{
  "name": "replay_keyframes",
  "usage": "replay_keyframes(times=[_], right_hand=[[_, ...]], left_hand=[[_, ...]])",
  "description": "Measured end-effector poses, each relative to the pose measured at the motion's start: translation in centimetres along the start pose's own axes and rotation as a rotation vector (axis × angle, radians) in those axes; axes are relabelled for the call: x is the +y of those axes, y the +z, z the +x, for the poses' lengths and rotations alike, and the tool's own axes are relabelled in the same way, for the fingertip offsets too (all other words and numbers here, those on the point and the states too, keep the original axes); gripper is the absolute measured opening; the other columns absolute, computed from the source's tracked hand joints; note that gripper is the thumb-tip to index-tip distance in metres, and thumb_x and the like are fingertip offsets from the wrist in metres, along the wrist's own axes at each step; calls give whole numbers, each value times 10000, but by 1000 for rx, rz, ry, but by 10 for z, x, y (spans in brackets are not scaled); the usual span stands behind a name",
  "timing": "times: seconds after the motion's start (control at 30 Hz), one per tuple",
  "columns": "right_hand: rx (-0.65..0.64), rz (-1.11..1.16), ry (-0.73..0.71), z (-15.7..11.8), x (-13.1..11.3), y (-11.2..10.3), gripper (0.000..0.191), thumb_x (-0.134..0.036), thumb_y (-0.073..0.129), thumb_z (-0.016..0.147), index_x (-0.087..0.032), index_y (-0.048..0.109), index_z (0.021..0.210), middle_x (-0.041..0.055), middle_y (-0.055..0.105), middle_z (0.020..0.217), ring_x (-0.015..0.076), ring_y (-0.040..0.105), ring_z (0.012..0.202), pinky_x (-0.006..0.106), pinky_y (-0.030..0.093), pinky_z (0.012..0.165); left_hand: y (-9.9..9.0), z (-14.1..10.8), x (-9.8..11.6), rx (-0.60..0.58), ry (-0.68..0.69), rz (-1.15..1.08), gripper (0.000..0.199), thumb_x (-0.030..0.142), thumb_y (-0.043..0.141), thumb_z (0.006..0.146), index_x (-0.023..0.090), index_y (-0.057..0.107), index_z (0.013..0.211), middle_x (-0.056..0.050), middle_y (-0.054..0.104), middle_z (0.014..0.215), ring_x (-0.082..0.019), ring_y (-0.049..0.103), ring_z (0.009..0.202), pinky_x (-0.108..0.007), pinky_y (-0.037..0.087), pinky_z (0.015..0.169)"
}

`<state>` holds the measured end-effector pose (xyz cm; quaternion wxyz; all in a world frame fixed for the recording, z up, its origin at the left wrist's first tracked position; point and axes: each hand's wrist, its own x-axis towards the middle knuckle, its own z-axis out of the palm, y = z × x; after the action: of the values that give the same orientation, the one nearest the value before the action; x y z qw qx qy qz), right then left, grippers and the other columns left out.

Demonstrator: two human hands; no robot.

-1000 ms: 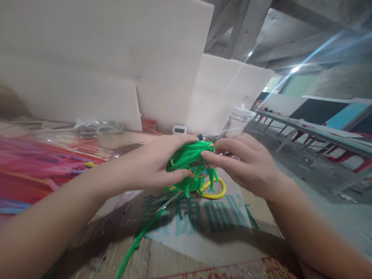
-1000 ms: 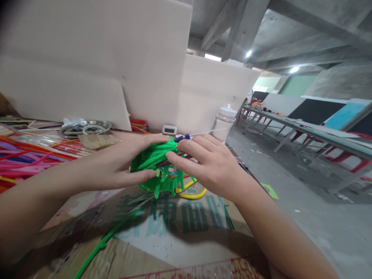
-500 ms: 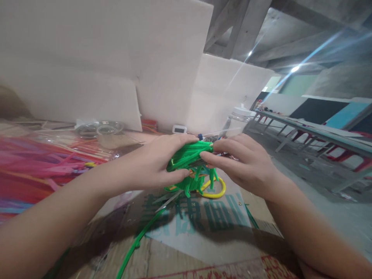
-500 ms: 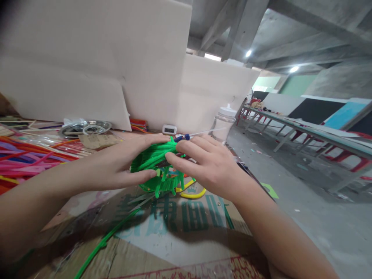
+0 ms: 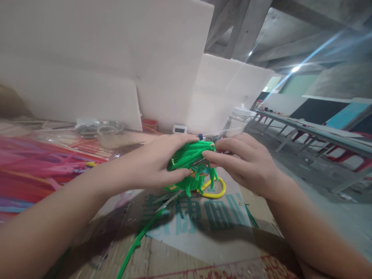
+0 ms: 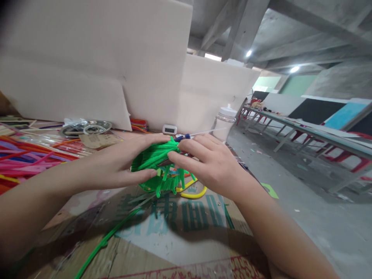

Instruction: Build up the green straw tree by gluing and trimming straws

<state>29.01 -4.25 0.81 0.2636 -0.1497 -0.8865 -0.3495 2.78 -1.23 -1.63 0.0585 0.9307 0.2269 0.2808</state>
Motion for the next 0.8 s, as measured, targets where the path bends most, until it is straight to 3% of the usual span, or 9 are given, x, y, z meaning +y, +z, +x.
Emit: replay_keyframes(times=[0.47, 0.8], right_hand=[[-34, -9, 13, -2, -1, -1, 288, -149, 582, 939, -235, 594, 1214, 62, 680, 1007, 171, 569, 834, 321, 439, 746], [-31, -18, -16, 0, -1, -2, 236, -108, 549, 946, -192, 601, 1160, 79, 680, 980, 174, 546, 813, 322, 450, 723]], left_hand=[[-2, 1, 5, -7, -14, -7, 651, 362, 622, 881, 230, 371, 1467, -105, 525, 1470, -288, 536, 1303, -460, 445, 1088], [-2, 1, 5, -7, -1, 4, 647, 357, 614, 890, 222, 357, 1469, -106, 506, 1486, -280, 521, 1318, -456, 434, 1104]])
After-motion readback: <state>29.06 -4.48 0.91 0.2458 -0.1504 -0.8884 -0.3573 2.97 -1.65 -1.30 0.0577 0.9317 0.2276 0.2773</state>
